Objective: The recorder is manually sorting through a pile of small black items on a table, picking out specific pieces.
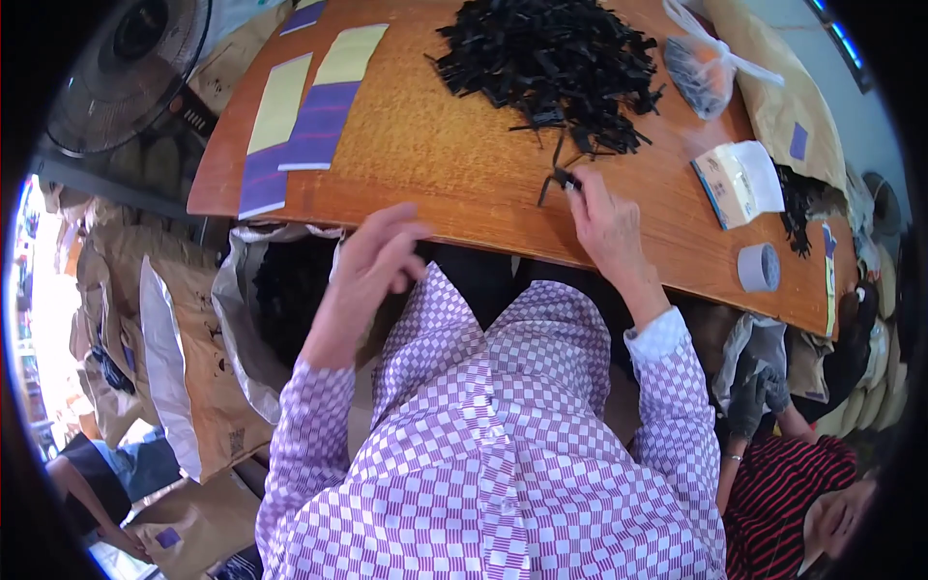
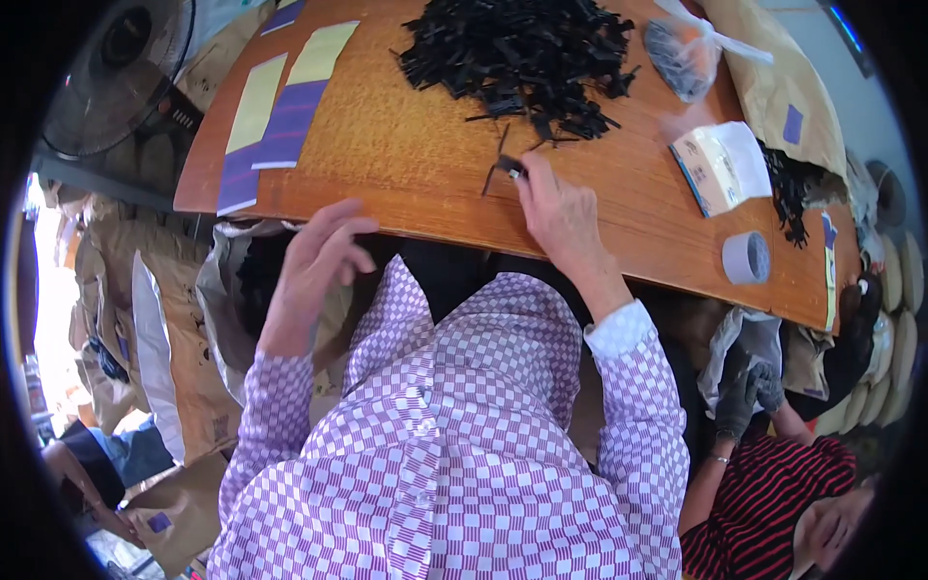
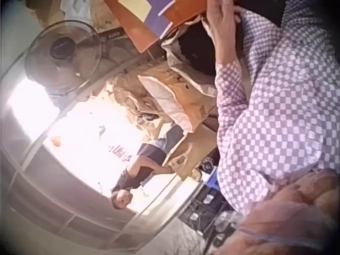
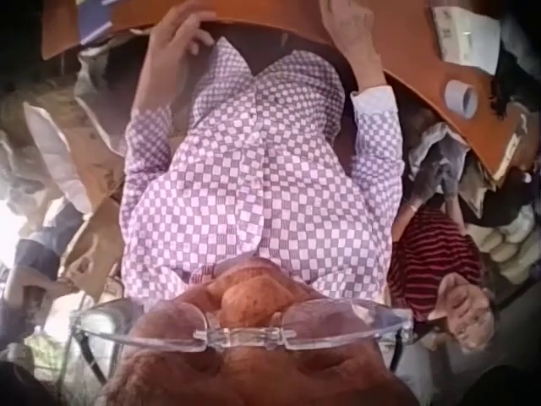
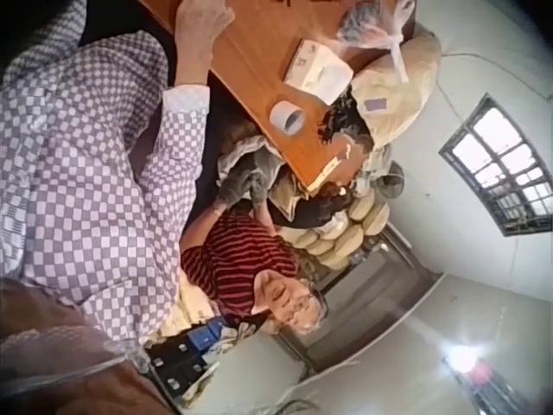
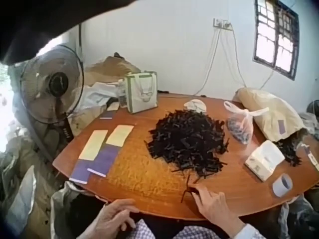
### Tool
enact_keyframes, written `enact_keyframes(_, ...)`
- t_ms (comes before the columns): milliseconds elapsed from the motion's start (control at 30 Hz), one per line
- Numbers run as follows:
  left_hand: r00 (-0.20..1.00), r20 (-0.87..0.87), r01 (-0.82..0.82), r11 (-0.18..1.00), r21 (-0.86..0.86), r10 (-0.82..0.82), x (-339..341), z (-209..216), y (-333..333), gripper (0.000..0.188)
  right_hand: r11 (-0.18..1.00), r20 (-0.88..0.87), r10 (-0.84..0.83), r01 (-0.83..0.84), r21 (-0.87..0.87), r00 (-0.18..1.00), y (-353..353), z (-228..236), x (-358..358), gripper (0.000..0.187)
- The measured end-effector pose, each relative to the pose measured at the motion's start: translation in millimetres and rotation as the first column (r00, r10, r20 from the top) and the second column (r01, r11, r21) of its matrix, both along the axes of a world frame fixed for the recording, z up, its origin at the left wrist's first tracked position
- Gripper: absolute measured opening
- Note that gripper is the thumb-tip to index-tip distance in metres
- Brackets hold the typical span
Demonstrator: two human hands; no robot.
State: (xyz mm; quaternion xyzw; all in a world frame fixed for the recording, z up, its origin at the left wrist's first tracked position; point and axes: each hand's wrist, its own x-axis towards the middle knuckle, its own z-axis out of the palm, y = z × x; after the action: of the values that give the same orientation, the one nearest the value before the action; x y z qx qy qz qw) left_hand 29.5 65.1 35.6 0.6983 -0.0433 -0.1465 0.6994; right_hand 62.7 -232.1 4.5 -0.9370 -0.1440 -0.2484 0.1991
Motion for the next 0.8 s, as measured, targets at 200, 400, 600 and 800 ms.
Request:
enact_keyframes(200, 0.912, -0.209, 0.260, 0.891, -0.372, -0.354, 35.0, -11.7, -45.7, 0.042, 0.886, 0.059, 0.424, -0.401, -0.233, 0.904, 27.6, 16.2, -14.2, 0.033)
enact_keyframes(400, 0.796, -0.364, 0.188, 0.770, -0.610, -0.483, 17.2, -39.5, -41.9, 0.045, 0.782, -0.009, 0.572, -0.548, -0.298, 0.820, 38.2, 18.2, -22.2, 0.033)
enact_keyframes(600, 0.793, -0.410, 0.060, 0.728, -0.683, -0.451, -0.7, -40.9, -43.2, 0.033, 0.792, -0.063, 0.582, -0.583, -0.181, 0.811, 40.3, 21.9, -35.5, 0.040)
enact_keyframes(800, 0.959, -0.225, 0.102, 0.947, -0.304, -0.175, -20.9, -36.2, -55.9, 0.032, 0.716, -0.294, 0.463, -0.157, 0.681, 0.836, 65.4, 1.4, -70.5, 0.036)
